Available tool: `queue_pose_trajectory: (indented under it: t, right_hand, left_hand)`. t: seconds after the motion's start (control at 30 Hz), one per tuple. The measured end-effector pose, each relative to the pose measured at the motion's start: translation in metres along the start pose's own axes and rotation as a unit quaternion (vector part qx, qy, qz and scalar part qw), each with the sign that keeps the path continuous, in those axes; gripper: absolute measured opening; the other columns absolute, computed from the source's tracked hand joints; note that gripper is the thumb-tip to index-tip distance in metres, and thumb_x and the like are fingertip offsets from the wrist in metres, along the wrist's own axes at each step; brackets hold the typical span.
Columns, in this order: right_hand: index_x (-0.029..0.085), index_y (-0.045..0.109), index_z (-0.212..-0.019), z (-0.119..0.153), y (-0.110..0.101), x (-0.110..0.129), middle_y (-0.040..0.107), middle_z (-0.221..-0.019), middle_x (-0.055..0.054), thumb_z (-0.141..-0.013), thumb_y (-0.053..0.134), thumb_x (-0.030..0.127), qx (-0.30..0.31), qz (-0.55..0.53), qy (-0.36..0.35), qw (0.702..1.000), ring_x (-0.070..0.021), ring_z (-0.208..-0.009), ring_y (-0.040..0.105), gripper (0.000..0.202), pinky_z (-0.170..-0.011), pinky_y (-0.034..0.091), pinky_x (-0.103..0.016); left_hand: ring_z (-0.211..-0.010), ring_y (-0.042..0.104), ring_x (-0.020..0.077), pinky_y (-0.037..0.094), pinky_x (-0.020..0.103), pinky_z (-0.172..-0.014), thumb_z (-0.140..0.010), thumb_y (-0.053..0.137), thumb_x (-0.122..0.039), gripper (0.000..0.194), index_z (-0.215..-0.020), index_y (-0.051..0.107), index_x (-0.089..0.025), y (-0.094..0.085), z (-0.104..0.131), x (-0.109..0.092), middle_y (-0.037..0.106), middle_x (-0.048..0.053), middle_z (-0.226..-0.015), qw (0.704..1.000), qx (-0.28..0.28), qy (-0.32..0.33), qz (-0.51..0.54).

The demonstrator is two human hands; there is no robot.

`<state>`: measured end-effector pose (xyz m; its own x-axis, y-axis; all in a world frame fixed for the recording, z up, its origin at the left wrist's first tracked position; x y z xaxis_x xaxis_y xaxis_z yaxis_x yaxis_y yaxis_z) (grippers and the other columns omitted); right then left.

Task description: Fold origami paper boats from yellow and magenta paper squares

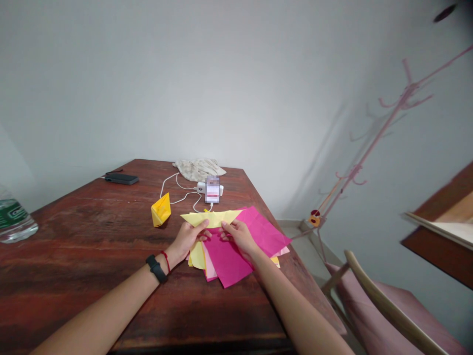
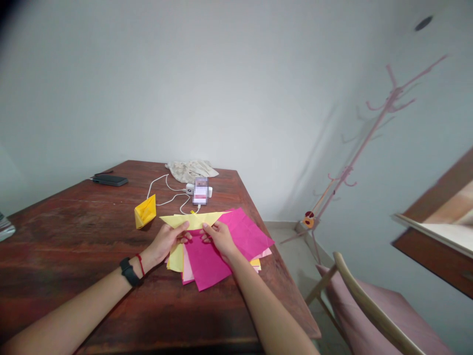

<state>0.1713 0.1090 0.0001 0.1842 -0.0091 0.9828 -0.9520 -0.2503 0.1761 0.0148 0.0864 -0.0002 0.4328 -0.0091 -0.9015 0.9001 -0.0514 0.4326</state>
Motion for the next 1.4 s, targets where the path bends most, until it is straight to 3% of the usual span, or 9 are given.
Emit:
queue_pose_trajectory:
  t: [1.4]
  right_hand:
    - [0.016,0.062,-0.077,-0.0002,-0.0004,-0.002,0.067,-0.062,-0.002,-0.066,0.083,0.056,0.002,0.007,0.004,1.0,-0.0128,-0.054,0.062,0.047,-0.054,0.05,-0.025]
  left_hand:
    - [-0.054,0.068,0.0129,0.056,0.019,-0.051,-0.077,0.081,-0.026,0.025,-0.089,0.068,-0.008,-0.0006,-0.0002,0.0022,0.073,0.007,-0.068,1.0,0.004,-0.005,-0.008]
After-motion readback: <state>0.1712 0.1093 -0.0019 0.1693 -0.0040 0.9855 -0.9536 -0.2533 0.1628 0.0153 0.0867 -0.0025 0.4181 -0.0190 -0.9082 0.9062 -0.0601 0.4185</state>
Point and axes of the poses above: each hand's wrist, its own z-axis away from the middle knuckle, its own y-axis out of the palm, x = y × z, the point moved 8 cm from there along -z, towards the middle knuckle
